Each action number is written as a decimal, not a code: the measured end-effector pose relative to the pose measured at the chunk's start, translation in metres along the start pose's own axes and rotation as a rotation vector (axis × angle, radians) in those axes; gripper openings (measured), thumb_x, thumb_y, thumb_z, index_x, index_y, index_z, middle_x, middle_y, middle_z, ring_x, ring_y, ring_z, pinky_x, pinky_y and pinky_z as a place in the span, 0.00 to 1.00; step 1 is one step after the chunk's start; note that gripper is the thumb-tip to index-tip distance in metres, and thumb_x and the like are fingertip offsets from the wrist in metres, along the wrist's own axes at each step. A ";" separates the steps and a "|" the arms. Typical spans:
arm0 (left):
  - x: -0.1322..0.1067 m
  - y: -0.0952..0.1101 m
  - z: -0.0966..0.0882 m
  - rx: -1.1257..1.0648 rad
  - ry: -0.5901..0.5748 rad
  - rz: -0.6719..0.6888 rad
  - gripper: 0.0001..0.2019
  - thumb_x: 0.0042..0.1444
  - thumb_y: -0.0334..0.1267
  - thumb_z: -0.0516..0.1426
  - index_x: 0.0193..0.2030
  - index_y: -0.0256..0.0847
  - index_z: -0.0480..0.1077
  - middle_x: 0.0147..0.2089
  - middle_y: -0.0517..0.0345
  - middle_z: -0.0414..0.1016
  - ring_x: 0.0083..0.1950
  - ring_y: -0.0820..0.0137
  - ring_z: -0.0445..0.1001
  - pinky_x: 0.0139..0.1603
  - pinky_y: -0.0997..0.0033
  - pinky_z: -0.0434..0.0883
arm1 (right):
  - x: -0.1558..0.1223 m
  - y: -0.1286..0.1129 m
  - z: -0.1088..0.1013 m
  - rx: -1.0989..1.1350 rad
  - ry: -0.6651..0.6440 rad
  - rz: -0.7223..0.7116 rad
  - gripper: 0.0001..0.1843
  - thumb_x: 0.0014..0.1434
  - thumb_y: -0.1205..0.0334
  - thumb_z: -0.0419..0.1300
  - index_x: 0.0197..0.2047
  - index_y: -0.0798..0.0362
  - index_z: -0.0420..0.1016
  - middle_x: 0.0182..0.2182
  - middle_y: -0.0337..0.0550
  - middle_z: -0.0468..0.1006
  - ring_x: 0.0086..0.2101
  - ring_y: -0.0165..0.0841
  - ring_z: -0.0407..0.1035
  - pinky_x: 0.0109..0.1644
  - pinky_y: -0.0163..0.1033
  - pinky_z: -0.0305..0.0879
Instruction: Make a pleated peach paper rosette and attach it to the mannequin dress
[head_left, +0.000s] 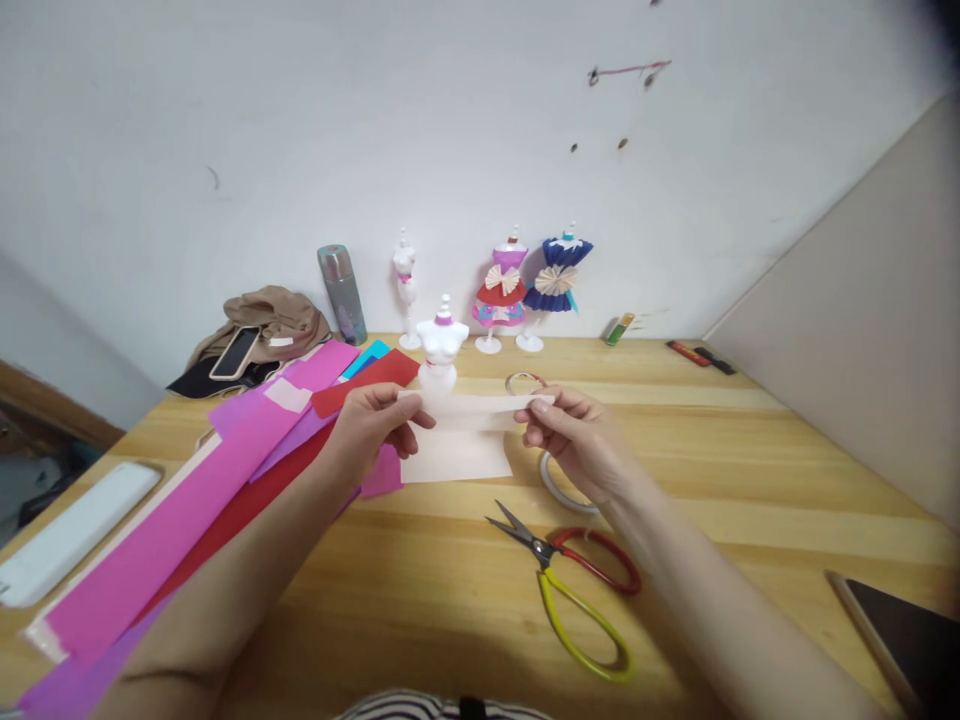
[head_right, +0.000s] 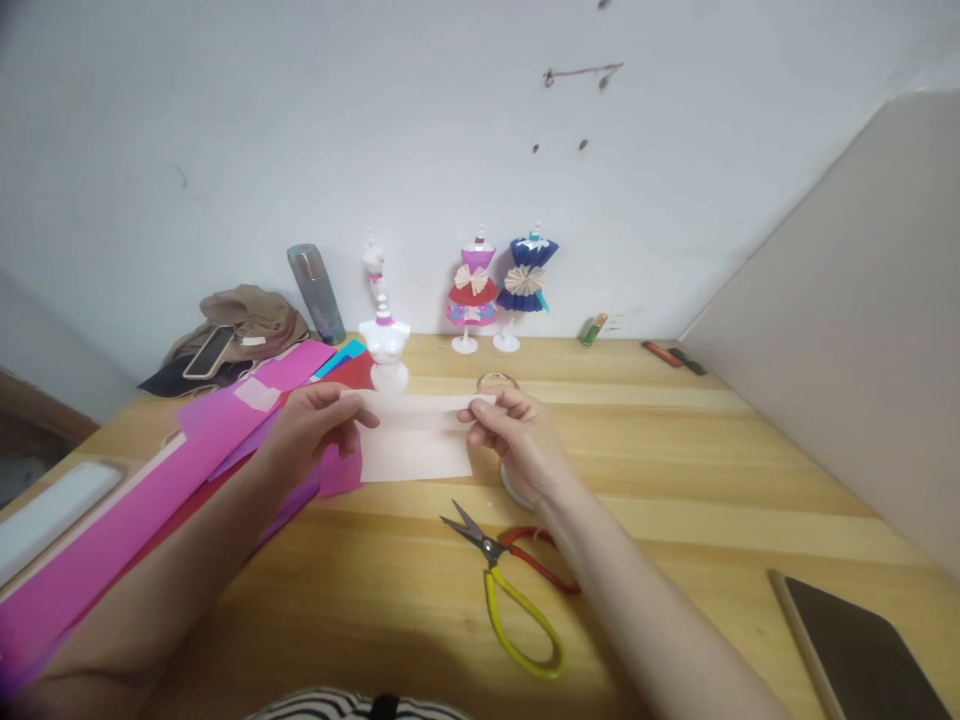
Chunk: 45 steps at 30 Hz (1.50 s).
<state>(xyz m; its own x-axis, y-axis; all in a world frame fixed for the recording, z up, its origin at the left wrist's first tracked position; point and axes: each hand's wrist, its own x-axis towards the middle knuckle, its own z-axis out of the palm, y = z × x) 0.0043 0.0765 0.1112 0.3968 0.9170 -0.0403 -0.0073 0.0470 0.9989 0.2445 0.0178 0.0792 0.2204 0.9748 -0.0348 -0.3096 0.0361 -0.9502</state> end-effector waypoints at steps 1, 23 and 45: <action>0.000 -0.001 0.000 -0.002 0.012 0.005 0.17 0.49 0.49 0.65 0.26 0.34 0.73 0.30 0.52 0.81 0.17 0.79 0.68 0.17 0.78 0.64 | 0.000 0.000 0.000 0.004 -0.002 0.001 0.18 0.40 0.50 0.77 0.27 0.49 0.76 0.26 0.38 0.81 0.19 0.26 0.66 0.25 0.35 0.66; 0.001 -0.004 0.002 -0.092 0.107 0.083 0.11 0.44 0.39 0.68 0.29 0.35 0.72 0.22 0.58 0.77 0.24 0.74 0.75 0.28 0.76 0.71 | 0.004 0.004 0.000 0.009 0.058 -0.106 0.17 0.37 0.53 0.78 0.23 0.50 0.76 0.20 0.37 0.74 0.22 0.28 0.69 0.29 0.35 0.66; 0.008 -0.012 0.002 -0.122 0.165 0.091 0.14 0.39 0.35 0.69 0.34 0.35 0.75 0.21 0.60 0.76 0.24 0.73 0.75 0.28 0.76 0.71 | 0.010 0.013 0.000 -0.108 0.186 -0.319 0.14 0.38 0.57 0.75 0.28 0.46 0.78 0.25 0.37 0.76 0.22 0.30 0.68 0.29 0.40 0.69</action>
<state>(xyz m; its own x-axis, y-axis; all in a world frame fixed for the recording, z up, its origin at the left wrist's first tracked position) 0.0097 0.0824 0.0985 0.2335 0.9717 0.0366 -0.1517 -0.0008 0.9884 0.2423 0.0280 0.0670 0.4569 0.8615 0.2215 -0.1015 0.2979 -0.9492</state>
